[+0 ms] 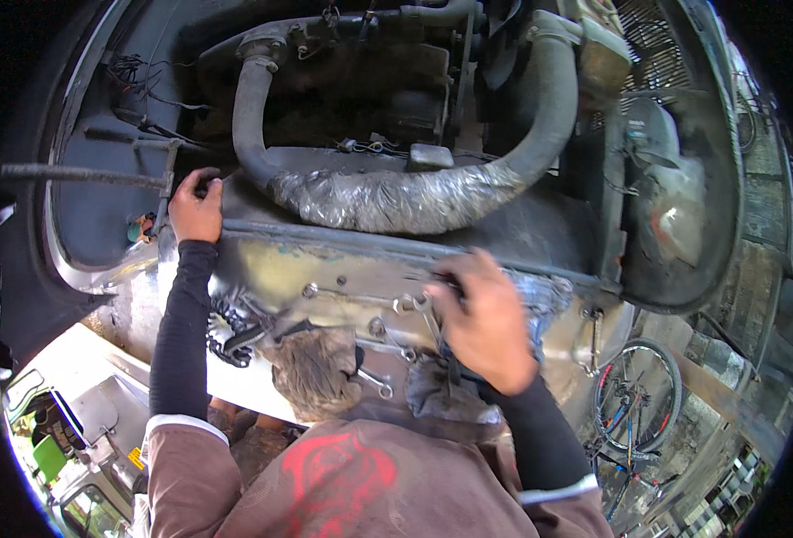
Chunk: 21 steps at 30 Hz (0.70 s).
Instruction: The person works on a vehicle engine with the hood open, using a wrench to tighten bolts and a cloth to wipe components. The person repeatedly reaches into the engine bay, adjusts parts, and cleans surfaces with a rag.
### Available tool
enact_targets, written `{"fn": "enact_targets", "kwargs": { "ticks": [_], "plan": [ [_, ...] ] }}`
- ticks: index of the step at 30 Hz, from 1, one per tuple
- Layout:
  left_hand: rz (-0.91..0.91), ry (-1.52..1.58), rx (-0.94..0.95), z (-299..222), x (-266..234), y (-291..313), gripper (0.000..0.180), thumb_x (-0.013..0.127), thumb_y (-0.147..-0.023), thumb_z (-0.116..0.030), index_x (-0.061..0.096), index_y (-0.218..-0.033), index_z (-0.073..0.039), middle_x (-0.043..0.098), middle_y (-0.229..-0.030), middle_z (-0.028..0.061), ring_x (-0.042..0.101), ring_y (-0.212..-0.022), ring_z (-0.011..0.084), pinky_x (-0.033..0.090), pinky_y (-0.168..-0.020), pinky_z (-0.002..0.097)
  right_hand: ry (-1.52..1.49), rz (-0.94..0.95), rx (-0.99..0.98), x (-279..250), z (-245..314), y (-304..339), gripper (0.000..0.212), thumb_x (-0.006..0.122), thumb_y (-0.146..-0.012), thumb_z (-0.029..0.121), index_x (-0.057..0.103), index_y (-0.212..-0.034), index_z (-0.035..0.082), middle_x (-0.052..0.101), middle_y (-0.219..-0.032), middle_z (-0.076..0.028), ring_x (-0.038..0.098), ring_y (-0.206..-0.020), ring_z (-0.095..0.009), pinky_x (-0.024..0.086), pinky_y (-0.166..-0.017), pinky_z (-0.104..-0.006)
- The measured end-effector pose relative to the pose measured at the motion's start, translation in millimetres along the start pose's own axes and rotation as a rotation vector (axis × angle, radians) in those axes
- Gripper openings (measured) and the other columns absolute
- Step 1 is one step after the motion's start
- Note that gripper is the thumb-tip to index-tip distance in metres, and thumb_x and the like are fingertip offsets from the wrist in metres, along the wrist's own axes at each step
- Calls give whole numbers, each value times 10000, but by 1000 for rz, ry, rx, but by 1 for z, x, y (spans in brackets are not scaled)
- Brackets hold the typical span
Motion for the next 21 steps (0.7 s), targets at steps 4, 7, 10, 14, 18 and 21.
{"fn": "enact_targets", "kwargs": {
  "ticks": [4,7,10,14,18,21],
  "plan": [
    [-101,72,78,13,-23,14,179,679,-831,-99,717,-1001,-61,697,-931,96,678,-841,244,528,-791,345,8,-75,176,-53,18,14,309,778,-808,117,682,-1088,29,656,-1060,-135,644,-888,-266,501,-748,-363],
    [-129,106,135,-14,-45,32,208,689,-842,-92,713,-1045,-51,692,-987,119,669,-917,266,515,-838,360,-295,-358,4,-188,10,94,325,640,-819,95,656,-1120,-27,652,-1161,-139,613,-1026,-234,511,-842,-355],
    [-126,205,118,-64,-45,64,217,708,-864,-111,711,-1069,-41,694,-993,121,675,-946,280,523,-854,376,-516,-429,175,-204,-31,158,534,743,-758,109,604,-1272,60,613,-1241,-126,585,-1114,-237,507,-901,-373],
    [65,343,247,-144,-44,112,189,689,-865,-52,705,-1052,-25,688,-991,138,680,-918,301,534,-844,366,311,125,107,-55,9,124,507,756,-800,127,608,-1283,84,595,-1271,-136,564,-1168,-311,480,-973,-385],
    [182,385,291,-162,-41,147,194,691,-863,-13,700,-1056,-4,683,-993,127,684,-882,238,533,-800,316,225,-22,36,-24,-16,171,277,706,-876,111,666,-1143,50,667,-1044,-180,629,-915,-389,512,-833,-437],
    [197,416,216,-157,-49,159,193,680,-856,3,698,-1048,4,690,-967,119,679,-841,223,524,-758,304,191,-223,253,-70,-18,189,159,658,-941,127,679,-1062,27,694,-887,-189,645,-743,-389,503,-719,-462]
  ]
}}
Point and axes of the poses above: each hand's wrist, its own y-axis away from the middle knuckle, its own x-axis out of the palm, z = x × y, the point moved 6 cm from there along -y, towards the middle knuckle
